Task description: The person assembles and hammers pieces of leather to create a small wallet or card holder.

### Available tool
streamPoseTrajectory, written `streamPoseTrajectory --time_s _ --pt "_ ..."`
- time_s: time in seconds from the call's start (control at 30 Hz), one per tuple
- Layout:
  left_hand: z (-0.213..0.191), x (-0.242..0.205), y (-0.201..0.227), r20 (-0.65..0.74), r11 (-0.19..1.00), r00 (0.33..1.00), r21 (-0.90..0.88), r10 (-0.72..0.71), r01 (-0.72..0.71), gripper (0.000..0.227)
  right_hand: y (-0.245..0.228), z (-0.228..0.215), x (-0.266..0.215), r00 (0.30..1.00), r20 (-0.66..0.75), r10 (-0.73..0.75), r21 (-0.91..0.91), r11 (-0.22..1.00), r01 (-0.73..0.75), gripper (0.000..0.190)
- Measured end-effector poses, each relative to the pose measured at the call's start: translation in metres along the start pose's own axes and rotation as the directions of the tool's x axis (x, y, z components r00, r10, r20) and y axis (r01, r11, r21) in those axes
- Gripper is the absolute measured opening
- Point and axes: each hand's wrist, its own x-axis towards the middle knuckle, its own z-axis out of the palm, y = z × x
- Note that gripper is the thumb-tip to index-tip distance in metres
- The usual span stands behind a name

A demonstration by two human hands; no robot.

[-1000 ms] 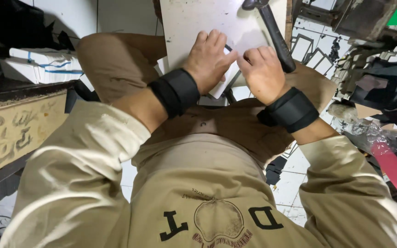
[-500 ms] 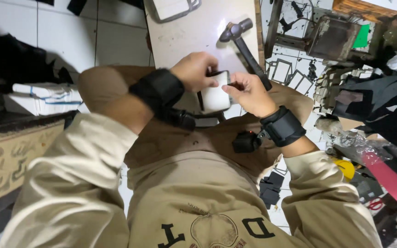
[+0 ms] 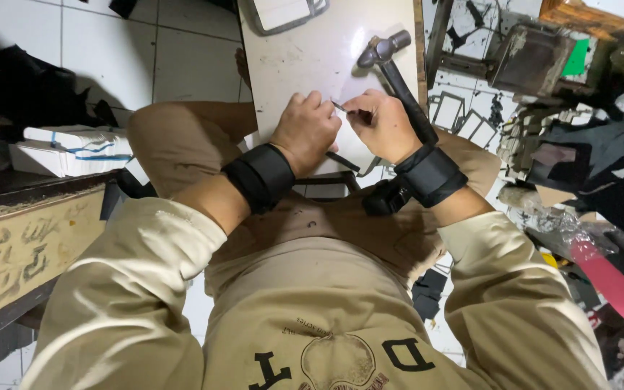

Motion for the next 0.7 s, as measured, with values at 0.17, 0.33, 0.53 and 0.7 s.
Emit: streamPoseTrajectory --time_s 0.17,0.33,0.53,0.7 --pt "0.006 0.002 -0.001 0.031 0.999 1.0 0.039 0.005 -0.007 0.039 -0.005 -0.001 -0.007 0.984 -0.002 -0.18 -0.248 0.953 0.174 0.022" --pt "-0.003 0.005 0.004 0.023 0.999 1.0 0.046 -0.01 0.009 0.046 0.001 0.004 -0.02 0.942 0.153 -0.298 -0.534 0.778 0.332 0.023" --pt "-0.006 0.001 0.004 0.087 0.995 0.996 0.097 -0.012 0.004 0.047 0.011 -0.001 -0.026 0.966 0.055 -0.251 -0.255 0.932 0.257 0.023" --pt "0.002 -0.004 0.007 -0.039 0.985 0.998 0.167 0.054 -0.047 0.031 0.0 -0.011 -0.027 0.916 0.155 -0.369 -0.593 0.707 0.385 0.032"
